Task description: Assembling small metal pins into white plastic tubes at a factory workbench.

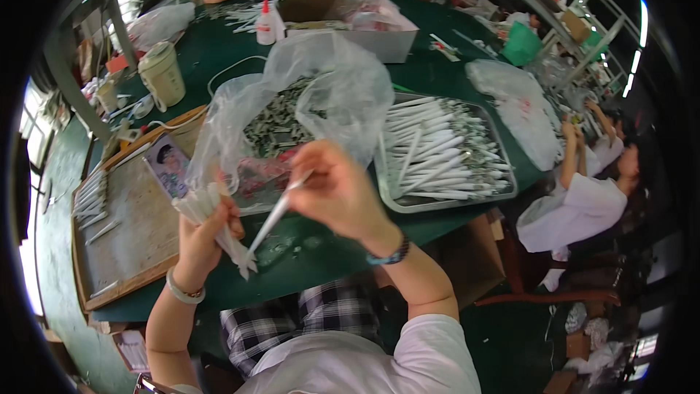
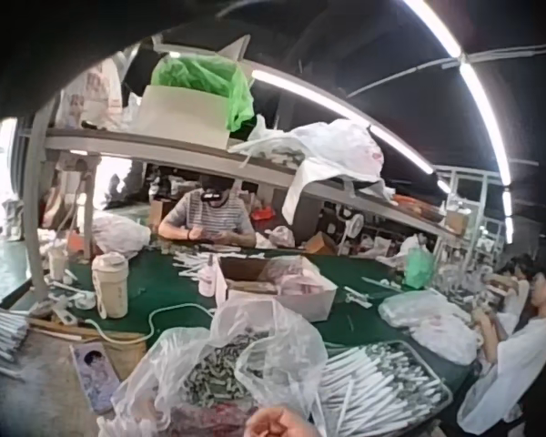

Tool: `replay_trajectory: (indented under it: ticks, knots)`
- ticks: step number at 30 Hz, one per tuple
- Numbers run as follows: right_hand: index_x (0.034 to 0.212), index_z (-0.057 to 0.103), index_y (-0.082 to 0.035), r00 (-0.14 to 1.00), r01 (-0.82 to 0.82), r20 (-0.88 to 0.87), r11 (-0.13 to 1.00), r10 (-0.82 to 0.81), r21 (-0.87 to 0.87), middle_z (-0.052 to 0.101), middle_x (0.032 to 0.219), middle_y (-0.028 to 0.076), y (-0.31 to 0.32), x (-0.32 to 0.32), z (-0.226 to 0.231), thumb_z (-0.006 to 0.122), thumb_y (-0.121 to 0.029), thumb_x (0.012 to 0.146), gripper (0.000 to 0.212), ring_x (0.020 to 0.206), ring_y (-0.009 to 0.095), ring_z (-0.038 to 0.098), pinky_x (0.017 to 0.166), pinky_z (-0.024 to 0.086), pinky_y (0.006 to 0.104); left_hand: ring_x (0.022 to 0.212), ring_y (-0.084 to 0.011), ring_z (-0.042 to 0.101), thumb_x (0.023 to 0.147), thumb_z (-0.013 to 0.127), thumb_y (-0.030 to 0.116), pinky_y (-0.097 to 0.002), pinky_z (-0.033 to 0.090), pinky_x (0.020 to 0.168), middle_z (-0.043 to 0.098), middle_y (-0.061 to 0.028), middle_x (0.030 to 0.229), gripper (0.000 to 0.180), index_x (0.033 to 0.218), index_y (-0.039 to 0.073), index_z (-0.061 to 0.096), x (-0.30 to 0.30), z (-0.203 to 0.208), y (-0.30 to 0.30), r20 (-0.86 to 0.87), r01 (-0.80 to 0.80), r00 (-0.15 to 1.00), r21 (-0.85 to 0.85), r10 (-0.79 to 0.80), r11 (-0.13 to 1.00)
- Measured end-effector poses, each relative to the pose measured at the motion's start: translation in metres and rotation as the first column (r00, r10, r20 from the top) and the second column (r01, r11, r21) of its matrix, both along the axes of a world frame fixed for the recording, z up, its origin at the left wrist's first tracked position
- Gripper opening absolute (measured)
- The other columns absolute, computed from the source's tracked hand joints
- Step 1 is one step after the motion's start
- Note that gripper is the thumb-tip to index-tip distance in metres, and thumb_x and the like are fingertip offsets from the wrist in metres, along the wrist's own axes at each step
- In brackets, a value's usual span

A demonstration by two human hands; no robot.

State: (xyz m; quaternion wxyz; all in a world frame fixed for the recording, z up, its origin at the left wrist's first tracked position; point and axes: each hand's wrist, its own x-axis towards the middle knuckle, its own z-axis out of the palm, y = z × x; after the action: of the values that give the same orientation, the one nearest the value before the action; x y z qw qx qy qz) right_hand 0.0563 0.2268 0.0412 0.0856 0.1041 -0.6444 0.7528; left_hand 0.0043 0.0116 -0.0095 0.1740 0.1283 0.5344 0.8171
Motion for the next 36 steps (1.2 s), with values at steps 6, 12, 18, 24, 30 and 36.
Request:
replay_trajectory:
  ticks: [6,12,18,24,30,36]
  knots:
    - [0.089,0.052,-0.002,0.646,0.763,-0.259,0.604,-0.718,0.229,0.056,0.08,0.005,0.188,0.051,0.006,0.058,-0.002,0.072,0.018,0.07,0.01,0.055,0.059,0.044,0.0203,0.061,-0.012,0.053,0.082,0.056,0.011,-0.0227,0.043,0.054,0.055,-0.0045,0.072,0.018,0.094,-0.001,0.053,0.0,0.006,0.004,-0.093,-0.028,0.995,0.019,0.03,0.999]
    - [0.095,0.055,-0.005,0.509,0.697,-0.749,-0.307,-0.424,0.647,0.056,0.097,0.007,0.186,0.03,-0.006,0.066,-0.008,0.065,0.033,0.09,0.025,0.051,0.078,0.04,0.0331,0.067,-0.0101,0.051,0.082,0.056,0.013,-0.0229,0.042,0.058,0.054,-0.002,0.076,0.025,0.102,-0.002,0.052,0.003,0.005,0.006,-0.078,-0.01,0.997,0.0,0.01,1.0]
    - [0.093,0.061,-0.015,0.702,0.516,-0.676,-0.495,-0.222,0.699,0.052,0.112,0.006,0.166,0.017,-0.005,0.053,0.003,0.066,0.033,0.114,0.027,0.038,0.097,0.023,0.0483,0.067,-0.0114,0.051,0.081,0.057,0.011,-0.0241,0.042,0.058,0.054,-0.0036,0.078,0.023,0.101,-0.001,0.052,-0.003,0.003,0.003,0.007,0.006,1.0,0.057,-0.006,0.998]
    - [0.086,0.06,-0.013,0.907,0.299,-0.398,-0.46,-0.135,0.836,0.053,0.099,0.002,0.177,0.021,-0.002,0.053,0.0,0.068,0.024,0.114,0.024,0.039,0.097,0.017,0.0578,0.067,-0.0133,0.053,0.081,0.057,0.01,-0.0266,0.046,0.055,0.053,-0.0049,0.079,0.025,0.101,-0.001,0.049,-0.001,0.002,0.0,0.028,-0.008,1.0,0.099,0.006,0.995]
    - [0.09,0.059,-0.012,0.921,0.297,-0.372,-0.408,-0.116,0.863,0.051,0.091,0.005,0.178,0.048,0.001,0.056,-0.011,0.067,0.022,0.103,0.023,0.044,0.098,0.02,0.0539,0.066,-0.0135,0.051,0.081,0.056,0.011,-0.0266,0.044,0.057,0.052,-0.0048,0.075,0.025,0.102,0.0,0.048,-0.001,0.008,0.003,0.015,0.035,0.999,0.09,-0.036,0.995]
    - [0.103,0.054,-0.009,0.925,0.31,-0.371,-0.401,-0.082,0.862,0.048,0.1,0.008,0.174,0.07,-0.005,0.059,-0.028,0.073,0.036,0.103,0.025,0.043,0.099,0.02,0.0519,0.064,-0.0139,0.052,0.081,0.055,0.01,-0.0272,0.046,0.055,0.052,-0.0055,0.074,0.024,0.101,-0.001,0.047,-0.001,0.008,0.001,0.013,0.014,1.0,0.094,-0.016,0.996]
